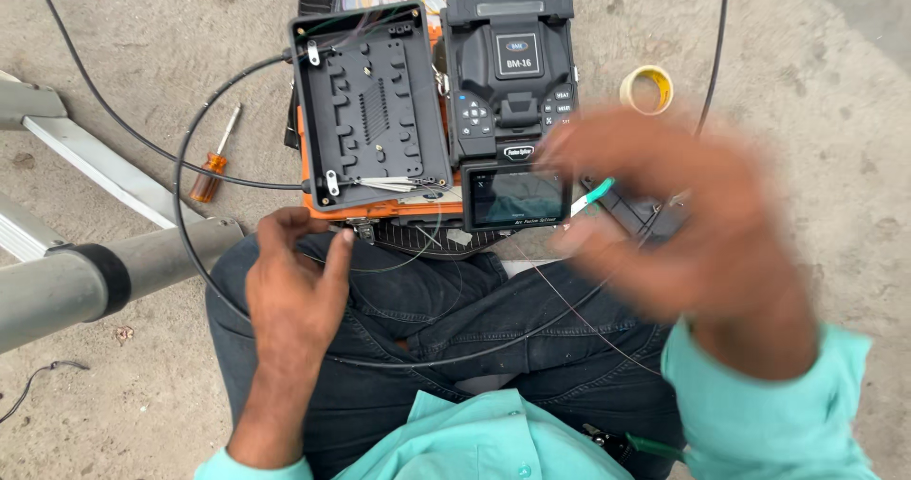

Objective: The person sits on the ground with a fiber fusion splicer kit and splices optical fiber. They strip the fiber coating with a handheld stripper, place the fiber into the splicer holders, operate the splicer, and handle the fiber and splice tray while the machine runs.

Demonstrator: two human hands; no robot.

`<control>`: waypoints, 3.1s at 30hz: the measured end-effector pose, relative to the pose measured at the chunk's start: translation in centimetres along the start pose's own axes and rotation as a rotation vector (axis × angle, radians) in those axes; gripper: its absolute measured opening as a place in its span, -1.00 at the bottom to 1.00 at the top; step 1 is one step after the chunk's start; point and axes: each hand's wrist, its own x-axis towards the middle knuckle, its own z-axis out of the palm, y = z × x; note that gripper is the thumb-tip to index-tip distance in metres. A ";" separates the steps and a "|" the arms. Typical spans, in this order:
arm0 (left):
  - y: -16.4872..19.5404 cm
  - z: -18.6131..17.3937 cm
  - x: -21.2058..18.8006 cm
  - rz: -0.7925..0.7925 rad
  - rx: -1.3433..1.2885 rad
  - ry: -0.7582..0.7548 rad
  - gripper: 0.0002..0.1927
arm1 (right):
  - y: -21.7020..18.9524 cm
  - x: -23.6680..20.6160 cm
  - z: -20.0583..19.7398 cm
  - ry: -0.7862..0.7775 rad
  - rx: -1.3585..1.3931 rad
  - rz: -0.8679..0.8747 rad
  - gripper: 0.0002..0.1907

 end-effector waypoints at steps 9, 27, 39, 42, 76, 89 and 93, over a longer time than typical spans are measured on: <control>-5.8 -1.6 0.8 -0.099 -0.624 -0.099 -0.74 | -7.2 -3.8 9.8 -0.256 0.094 0.172 -0.70; 1.3 -10.0 -8.3 -0.239 -1.273 -0.923 -0.51 | -9.7 -9.3 15.8 -0.549 0.690 0.394 -0.72; -3.0 0.0 -8.1 0.602 0.323 -0.380 -0.58 | -11.0 -13.0 11.8 -0.291 0.674 0.379 -0.82; -3.7 3.9 -7.2 0.795 0.463 -0.310 -0.59 | -11.5 -13.4 11.4 -0.267 0.667 0.358 -0.82; 5.5 -4.6 -12.0 0.106 -1.085 -0.436 -0.81 | -5.0 -16.0 14.9 -0.067 0.356 0.169 -0.68; 6.0 -2.7 -10.4 -0.085 -0.975 -0.469 -0.85 | -8.0 -13.5 12.9 -0.014 0.654 0.467 -0.71; 5.8 -2.8 -8.6 -0.257 -1.070 -0.440 -0.86 | -6.8 -14.0 13.5 -0.036 0.513 0.348 -0.86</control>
